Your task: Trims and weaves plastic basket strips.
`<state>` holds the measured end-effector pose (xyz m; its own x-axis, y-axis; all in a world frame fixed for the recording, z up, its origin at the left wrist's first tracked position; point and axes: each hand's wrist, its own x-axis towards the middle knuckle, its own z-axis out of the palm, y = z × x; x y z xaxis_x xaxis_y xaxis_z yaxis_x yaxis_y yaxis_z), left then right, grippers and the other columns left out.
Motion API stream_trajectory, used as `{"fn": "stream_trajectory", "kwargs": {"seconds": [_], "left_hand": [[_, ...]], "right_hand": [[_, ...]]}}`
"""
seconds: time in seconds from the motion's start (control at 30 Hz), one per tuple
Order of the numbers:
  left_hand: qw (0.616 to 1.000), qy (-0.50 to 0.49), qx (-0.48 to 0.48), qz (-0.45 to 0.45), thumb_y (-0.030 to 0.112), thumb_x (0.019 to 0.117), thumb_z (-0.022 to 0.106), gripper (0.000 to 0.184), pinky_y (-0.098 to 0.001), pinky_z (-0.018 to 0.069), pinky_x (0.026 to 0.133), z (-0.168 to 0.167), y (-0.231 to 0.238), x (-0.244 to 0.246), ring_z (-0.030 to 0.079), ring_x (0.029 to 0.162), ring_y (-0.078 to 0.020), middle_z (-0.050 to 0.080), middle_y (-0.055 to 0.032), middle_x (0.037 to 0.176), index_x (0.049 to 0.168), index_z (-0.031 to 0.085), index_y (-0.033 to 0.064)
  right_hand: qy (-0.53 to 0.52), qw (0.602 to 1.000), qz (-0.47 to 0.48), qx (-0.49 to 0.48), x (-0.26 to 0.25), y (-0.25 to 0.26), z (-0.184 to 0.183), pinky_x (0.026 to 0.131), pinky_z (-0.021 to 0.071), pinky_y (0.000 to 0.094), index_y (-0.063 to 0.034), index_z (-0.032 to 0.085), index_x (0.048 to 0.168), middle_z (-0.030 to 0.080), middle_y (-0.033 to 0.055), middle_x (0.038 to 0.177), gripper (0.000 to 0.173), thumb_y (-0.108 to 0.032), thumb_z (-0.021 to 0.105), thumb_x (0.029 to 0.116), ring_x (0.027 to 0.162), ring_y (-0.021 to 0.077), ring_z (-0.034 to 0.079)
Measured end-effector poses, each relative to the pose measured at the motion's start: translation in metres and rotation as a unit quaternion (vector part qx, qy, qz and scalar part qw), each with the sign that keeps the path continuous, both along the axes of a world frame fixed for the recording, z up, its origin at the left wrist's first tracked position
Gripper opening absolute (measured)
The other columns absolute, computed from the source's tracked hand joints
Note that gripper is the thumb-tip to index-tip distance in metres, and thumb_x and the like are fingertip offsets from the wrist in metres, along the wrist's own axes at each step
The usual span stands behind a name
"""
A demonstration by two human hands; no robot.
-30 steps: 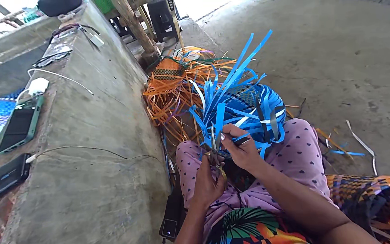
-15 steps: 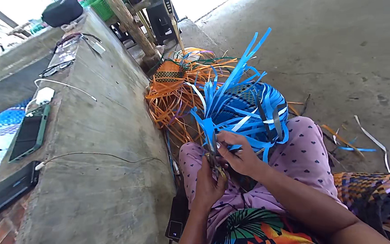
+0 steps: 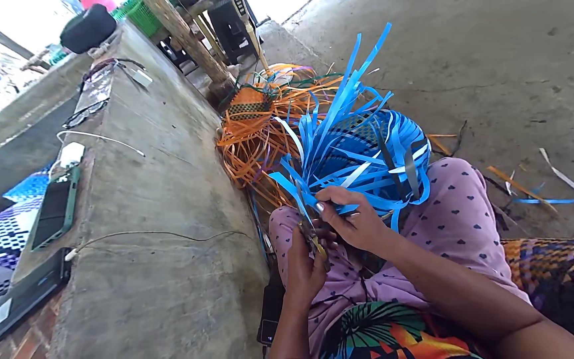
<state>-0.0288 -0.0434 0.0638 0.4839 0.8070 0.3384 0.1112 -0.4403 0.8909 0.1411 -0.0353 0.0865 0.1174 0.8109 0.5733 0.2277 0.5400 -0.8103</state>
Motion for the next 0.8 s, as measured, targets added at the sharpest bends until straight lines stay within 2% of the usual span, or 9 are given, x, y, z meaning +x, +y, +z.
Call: {"fn": "stream_trajectory", "kwargs": {"seconds": [0.1,0.2,0.27,0.33,0.4,0.5,0.63,0.73,0.8], "left_hand": [[1.000,0.011,-0.009,0.010,0.006,0.1016,0.051,0.036,-0.0297,0.0641,0.075,-0.003,0.000,0.001,0.074,0.085,-0.0107,0.072,-0.0044,0.101,0.131,0.039,-0.0109],[0.997,0.059,0.030,0.046,0.007,0.0982,0.056,0.042,-0.0214,0.0601,0.073,-0.004,-0.003,0.004,0.070,0.082,-0.0024,0.071,-0.0043,0.099,0.130,0.040,-0.0154],[0.991,0.095,0.056,0.078,0.009,0.0963,0.058,0.044,-0.0198,0.0573,0.064,-0.006,-0.004,0.006,0.066,0.072,-0.0011,0.069,-0.0065,0.093,0.128,0.042,-0.0177],[0.985,0.124,0.072,0.098,0.010,0.0968,0.058,0.043,-0.0211,0.0571,0.062,-0.008,-0.003,0.007,0.066,0.069,-0.0028,0.070,-0.0076,0.091,0.126,0.044,-0.0174],[0.981,0.142,0.066,0.117,0.010,0.0974,0.058,0.039,-0.0220,0.0563,0.058,-0.011,-0.002,0.007,0.066,0.065,-0.0038,0.071,-0.0067,0.088,0.126,0.046,-0.0152],[0.985,0.120,0.009,0.127,0.003,0.0979,0.055,0.038,-0.0228,0.0578,0.060,-0.016,0.006,0.007,0.071,0.073,-0.0062,0.075,-0.0055,0.096,0.131,0.045,-0.0126],[0.982,0.028,-0.060,0.179,-0.001,0.0994,0.050,0.037,-0.0333,0.0642,0.071,-0.034,0.045,-0.001,0.075,0.083,-0.0173,0.074,-0.0093,0.103,0.134,0.042,-0.0105],[0.958,-0.014,-0.148,0.244,-0.001,0.1033,0.046,0.032,-0.0305,0.0624,0.071,-0.045,0.083,0.002,0.073,0.077,-0.0147,0.073,-0.0095,0.095,0.134,0.040,-0.0087],[0.935,-0.031,-0.238,0.262,0.001,0.1054,0.047,0.029,-0.0269,0.0588,0.065,-0.050,0.110,0.010,0.068,0.068,-0.0117,0.068,-0.0098,0.088,0.132,0.040,-0.0081]], "right_hand": [[0.020,1.000,0.010,-0.021,0.004,0.000,-0.001,0.075,0.0509,0.0220,0.0004,0.070,0.104,0.068,0.0039,0.086,0.026,-0.019,0.052,0.1024,0.076,0.0028,0.060],[0.080,0.993,0.064,-0.054,0.005,-0.001,0.002,0.072,0.0540,0.0175,0.0011,0.069,0.109,0.069,-0.0001,0.087,0.036,-0.033,0.062,0.1001,0.077,-0.0022,0.062],[0.119,0.986,0.089,-0.077,0.005,-0.002,0.005,0.067,0.0545,0.0149,-0.0004,0.069,0.102,0.069,-0.0037,0.083,0.030,-0.030,0.069,0.0960,0.073,-0.0046,0.063],[0.122,0.984,0.084,-0.094,0.006,-0.003,0.006,0.062,0.0533,0.0128,-0.0030,0.069,0.091,0.067,-0.0059,0.077,0.020,-0.022,0.067,0.0959,0.066,-0.0060,0.061],[0.119,0.985,0.076,-0.099,0.007,-0.003,0.006,0.062,0.0519,0.0125,-0.0034,0.069,0.089,0.068,-0.0061,0.076,0.017,-0.018,0.064,0.0969,0.066,-0.0063,0.060],[0.124,0.987,0.038,-0.095,0.011,-0.001,0.001,0.058,0.0499,0.0136,-0.0048,0.068,0.088,0.063,-0.0068,0.072,0.016,-0.017,0.064,0.0968,0.060,-0.0051,0.057],[0.177,0.977,-0.024,-0.117,0.027,0.003,0.002,0.057,0.0557,0.0196,-0.0024,0.067,0.102,0.064,-0.0039,0.070,0.011,-0.011,0.061,0.0990,0.058,0.0017,0.061],[0.229,0.963,-0.030,-0.139,0.036,0.005,0.002,0.057,0.0580,0.0227,-0.0018,0.064,0.125,0.064,-0.0010,0.070,0.025,-0.010,0.054,0.1034,0.057,0.0071,0.062],[0.243,0.959,-0.025,-0.146,0.036,0.004,0.004,0.057,0.0576,0.0220,-0.0019,0.061,0.133,0.062,-0.0013,0.067,0.032,-0.010,0.051,0.1044,0.056,0.0076,0.062]]}}
